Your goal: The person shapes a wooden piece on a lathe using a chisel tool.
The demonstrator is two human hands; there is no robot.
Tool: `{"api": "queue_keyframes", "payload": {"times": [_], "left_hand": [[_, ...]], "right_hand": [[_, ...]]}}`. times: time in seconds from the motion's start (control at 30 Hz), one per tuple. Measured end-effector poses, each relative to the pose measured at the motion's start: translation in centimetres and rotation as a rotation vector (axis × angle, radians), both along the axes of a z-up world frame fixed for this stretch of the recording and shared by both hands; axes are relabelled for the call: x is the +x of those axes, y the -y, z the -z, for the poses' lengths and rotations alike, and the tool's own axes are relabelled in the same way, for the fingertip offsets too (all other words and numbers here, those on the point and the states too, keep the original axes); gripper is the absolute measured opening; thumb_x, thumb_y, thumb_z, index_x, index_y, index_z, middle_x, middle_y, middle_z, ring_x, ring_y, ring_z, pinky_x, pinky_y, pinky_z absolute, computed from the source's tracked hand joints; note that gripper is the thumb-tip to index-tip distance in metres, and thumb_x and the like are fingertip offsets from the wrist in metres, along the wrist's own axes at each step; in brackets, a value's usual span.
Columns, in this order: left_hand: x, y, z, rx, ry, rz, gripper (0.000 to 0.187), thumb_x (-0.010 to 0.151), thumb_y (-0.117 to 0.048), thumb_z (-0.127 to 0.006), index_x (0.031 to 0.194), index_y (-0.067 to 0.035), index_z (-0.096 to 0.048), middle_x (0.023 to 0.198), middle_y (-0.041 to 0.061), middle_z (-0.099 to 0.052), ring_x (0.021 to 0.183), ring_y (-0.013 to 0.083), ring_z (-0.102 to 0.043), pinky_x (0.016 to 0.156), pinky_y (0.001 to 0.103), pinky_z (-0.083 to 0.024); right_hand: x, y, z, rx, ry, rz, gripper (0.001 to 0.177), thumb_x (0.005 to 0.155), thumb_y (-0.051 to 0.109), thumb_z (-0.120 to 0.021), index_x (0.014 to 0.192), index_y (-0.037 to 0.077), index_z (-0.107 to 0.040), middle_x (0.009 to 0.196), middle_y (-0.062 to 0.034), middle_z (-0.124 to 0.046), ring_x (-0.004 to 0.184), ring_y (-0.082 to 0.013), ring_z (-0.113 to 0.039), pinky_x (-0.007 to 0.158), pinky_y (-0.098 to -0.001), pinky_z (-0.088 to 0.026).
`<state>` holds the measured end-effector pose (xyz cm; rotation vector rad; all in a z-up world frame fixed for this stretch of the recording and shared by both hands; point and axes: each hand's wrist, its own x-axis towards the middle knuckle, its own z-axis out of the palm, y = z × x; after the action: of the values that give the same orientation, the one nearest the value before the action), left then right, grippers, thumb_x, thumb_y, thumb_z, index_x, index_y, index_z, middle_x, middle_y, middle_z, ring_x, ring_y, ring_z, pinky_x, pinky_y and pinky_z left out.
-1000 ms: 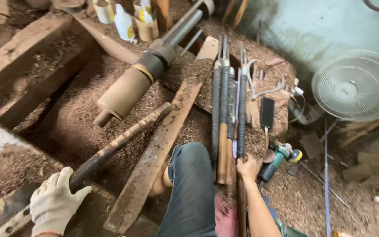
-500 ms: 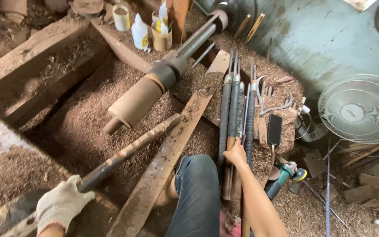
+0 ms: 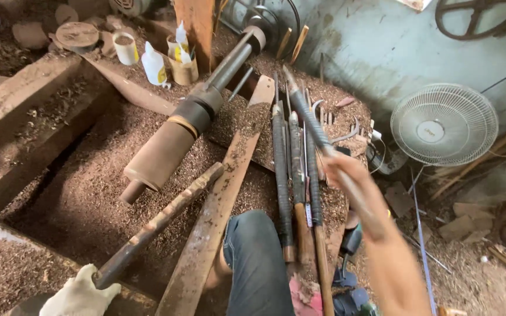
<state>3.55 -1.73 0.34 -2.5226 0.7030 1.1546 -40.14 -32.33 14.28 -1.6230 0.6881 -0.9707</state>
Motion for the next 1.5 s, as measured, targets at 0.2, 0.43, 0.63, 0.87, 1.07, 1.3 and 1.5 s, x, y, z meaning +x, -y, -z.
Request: {"api": "queue_keyframes", "payload": {"times": [0.2,0.43,0.63,0.87,1.07,1.3,1.5], "left_hand": [[3.2,-1.0,7.2,-0.038,-0.056,0.001,0.062,0.084,-0.049,-0.078,0.133,-0.015,-0.057,0.108,0.014,-0.073,0.100,0.0267,-0.079,0.092,0.040,-0.061],[-3.3,6.0,-1.7,-0.349,0.076,0.058,0.065,0.075,-0.050,-0.079,0.129,-0.019,-0.059,0.105,0.015,-0.077,0.099,0.0344,-0.073,0.086,0.047,-0.058],[-4.0,5.2,-1.8,-0.369,0.101,0.060,0.051,0.081,-0.050,-0.075,0.119,-0.020,-0.060,0.104,0.014,-0.074,0.101,0.0369,-0.071,0.087,0.049,-0.057],[-4.4,5.2,-1.3,-0.463,0.088,0.144,0.063,0.079,-0.047,-0.080,0.125,-0.016,-0.050,0.111,0.016,-0.066,0.096,0.0398,-0.069,0.080,0.051,-0.057],[-5.4,10.3,-1.7,-0.953,0.005,0.290,0.059,0.078,-0.006,-0.066,0.131,-0.022,-0.048,0.115,0.015,-0.056,0.080,0.0364,-0.071,0.063,0.048,-0.058],[-5.6,12.7,3.5,-0.777,-0.138,0.291,0.048,0.096,-0.006,-0.054,0.142,-0.018,-0.042,0.120,0.023,-0.056,0.086,0.0413,-0.071,0.068,0.052,-0.058],[-4.6,14.0,3.2,-0.728,-0.193,0.051,0.024,0.085,-0.015,-0.068,0.107,-0.006,-0.066,0.114,0.023,-0.059,0.097,0.0439,-0.067,0.084,0.052,-0.056]], "right_hand": [[-19.7,-4.3,2.8,0.385,0.081,-0.436,0.065,0.106,0.030,-0.043,0.161,0.000,-0.028,0.128,-0.0351,-0.059,0.095,-0.0314,-0.067,0.075,-0.0468,-0.063],[-3.6,0.4,12.9,0.714,0.038,-0.145,0.082,0.097,0.036,-0.058,0.162,-0.005,-0.031,0.122,-0.0261,-0.065,0.074,-0.0179,-0.066,0.050,-0.0298,-0.054],[-1.3,-5.5,18.8,0.946,0.012,-0.605,0.104,0.091,0.023,-0.077,0.177,0.007,-0.020,0.127,-0.0340,-0.058,0.065,-0.0331,-0.067,0.047,-0.0390,-0.056],[2.8,-7.6,15.3,0.670,-0.416,-0.933,0.091,0.090,0.018,-0.071,0.165,0.006,-0.020,0.157,-0.0214,-0.047,0.123,-0.0257,-0.054,0.100,-0.0359,-0.042],[5.7,-5.8,13.8,0.545,-0.541,-1.007,0.087,0.092,0.001,-0.064,0.163,0.008,-0.016,0.158,-0.0138,-0.040,0.120,-0.0263,-0.056,0.090,-0.0377,-0.046],[9.6,-5.3,12.1,0.817,-1.056,-0.799,0.108,0.081,-0.007,-0.072,0.168,0.028,-0.018,0.154,0.0015,-0.052,0.062,-0.0164,-0.059,0.054,-0.0328,-0.058],[12.7,-7.4,11.1,0.809,-1.031,-0.749,0.108,0.078,0.002,-0.076,0.164,0.033,-0.019,0.151,0.0062,-0.058,0.060,-0.0093,-0.055,0.055,-0.0265,-0.054]]}}
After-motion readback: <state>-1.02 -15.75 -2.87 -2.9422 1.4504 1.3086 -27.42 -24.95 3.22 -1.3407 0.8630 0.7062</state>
